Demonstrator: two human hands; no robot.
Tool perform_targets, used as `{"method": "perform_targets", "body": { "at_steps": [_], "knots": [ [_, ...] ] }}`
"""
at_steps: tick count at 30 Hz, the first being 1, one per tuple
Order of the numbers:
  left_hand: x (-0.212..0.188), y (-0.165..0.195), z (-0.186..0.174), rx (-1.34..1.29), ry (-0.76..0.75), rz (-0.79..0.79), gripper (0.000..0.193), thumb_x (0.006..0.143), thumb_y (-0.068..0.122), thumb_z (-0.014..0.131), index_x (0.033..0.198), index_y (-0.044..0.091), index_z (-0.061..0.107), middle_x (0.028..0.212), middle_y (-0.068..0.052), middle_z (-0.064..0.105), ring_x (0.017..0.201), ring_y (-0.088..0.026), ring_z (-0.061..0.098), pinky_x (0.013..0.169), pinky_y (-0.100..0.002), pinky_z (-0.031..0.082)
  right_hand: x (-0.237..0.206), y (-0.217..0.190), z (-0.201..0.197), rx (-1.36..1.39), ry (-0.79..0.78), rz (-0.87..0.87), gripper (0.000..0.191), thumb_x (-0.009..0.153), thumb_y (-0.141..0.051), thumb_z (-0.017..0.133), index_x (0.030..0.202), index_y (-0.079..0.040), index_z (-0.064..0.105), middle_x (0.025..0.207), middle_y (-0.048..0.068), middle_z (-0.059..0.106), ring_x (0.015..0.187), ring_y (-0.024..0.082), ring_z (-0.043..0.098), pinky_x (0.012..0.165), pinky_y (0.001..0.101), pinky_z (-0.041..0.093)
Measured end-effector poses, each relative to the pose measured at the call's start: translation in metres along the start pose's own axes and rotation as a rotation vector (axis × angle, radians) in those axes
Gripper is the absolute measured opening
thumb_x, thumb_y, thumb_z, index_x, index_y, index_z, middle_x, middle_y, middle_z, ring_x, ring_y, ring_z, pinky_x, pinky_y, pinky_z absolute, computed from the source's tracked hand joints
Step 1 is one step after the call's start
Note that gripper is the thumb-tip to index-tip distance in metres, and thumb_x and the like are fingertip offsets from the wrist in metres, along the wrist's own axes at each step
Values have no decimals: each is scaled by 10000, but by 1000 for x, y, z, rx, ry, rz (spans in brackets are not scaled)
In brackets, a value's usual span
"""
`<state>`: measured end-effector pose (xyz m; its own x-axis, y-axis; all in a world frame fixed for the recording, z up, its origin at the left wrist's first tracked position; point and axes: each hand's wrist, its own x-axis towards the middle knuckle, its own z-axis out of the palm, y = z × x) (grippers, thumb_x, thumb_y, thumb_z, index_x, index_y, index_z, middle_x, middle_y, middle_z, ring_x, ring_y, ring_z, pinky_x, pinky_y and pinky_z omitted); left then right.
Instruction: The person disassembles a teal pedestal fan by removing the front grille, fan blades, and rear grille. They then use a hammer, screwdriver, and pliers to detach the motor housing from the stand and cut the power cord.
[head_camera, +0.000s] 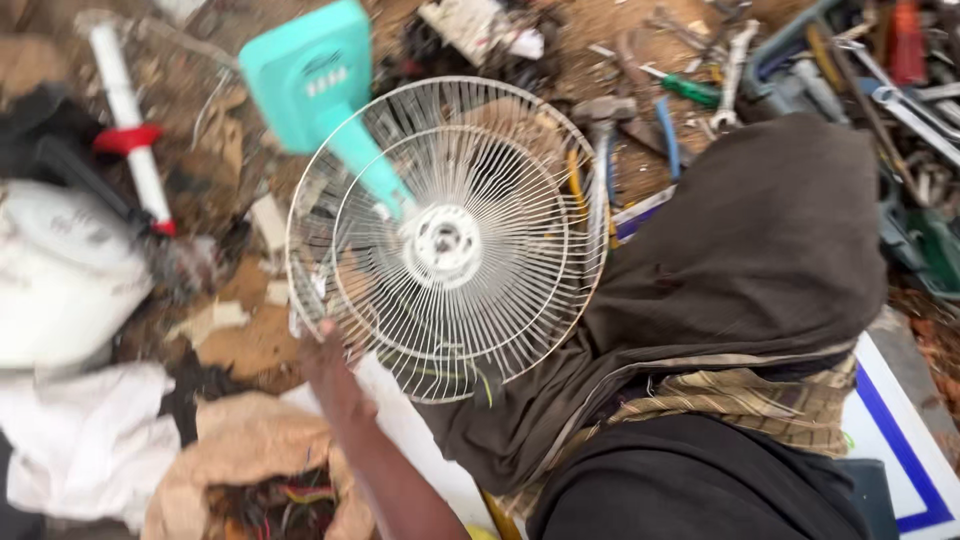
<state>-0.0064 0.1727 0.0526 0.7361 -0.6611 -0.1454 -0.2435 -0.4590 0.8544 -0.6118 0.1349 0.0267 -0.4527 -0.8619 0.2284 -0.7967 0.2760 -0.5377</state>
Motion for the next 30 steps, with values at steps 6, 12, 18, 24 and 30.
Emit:
{"method": "perform_targets", "body": {
  "at_steps": [6, 12, 18, 24, 30],
  "knots": [
    [-1, -14, 14, -15, 5, -207, 761, 988, 245, 649, 1575, 20, 221, 1564, -211, 329, 1360, -296, 458, 1126, -413, 390, 9, -164, 85, 287, -730, -30, 490, 1030, -355, 699, 1356, -16, 564, 1060, 209, 711, 902, 275, 690, 760, 457, 557],
    [-47, 15, -2, -258, 85, -21, 504, 1024, 154, 596, 1463, -70, 495, 1321, -200, 647, 1126, -283, 645, 950, -371, 547, -46, -157, 170, 1091, -943, 345, 624, 918, -167, 692, 1478, -71, 434, 1238, 149, 665, 1045, 264, 673, 788, 413, 598],
    [-95, 75, 4, -542, 4, 186, 610, 975, 113, 614, 1531, -44, 420, 1423, -184, 564, 1244, -262, 575, 1057, -421, 465, -51, -92, 110, 1349, -984, 616, 722, 895, -12, 570, 1547, -217, 341, 1468, 114, 514, 1199, 313, 634, 899, 490, 603],
    [-103, 117, 14, -830, -256, 432, 662, 1006, 224, 651, 1574, -1, 394, 1563, -207, 517, 1473, -314, 511, 1249, -486, 419, -13, -120, 73, 1350, -900, 749, 626, 885, 30, 447, 1470, -184, 386, 1412, 119, 589, 1127, 342, 665, 873, 510, 623],
    [-106, 91, 12, -65, -388, 217, 707, 908, 398, 664, 1492, 51, 471, 1539, -147, 539, 1388, -330, 545, 1123, -469, 446, 179, -238, 21, 1614, -679, -25, 438, 999, -47, 505, 1429, -129, 489, 1228, 202, 598, 997, 362, 630, 796, 484, 569]
  ]
}}
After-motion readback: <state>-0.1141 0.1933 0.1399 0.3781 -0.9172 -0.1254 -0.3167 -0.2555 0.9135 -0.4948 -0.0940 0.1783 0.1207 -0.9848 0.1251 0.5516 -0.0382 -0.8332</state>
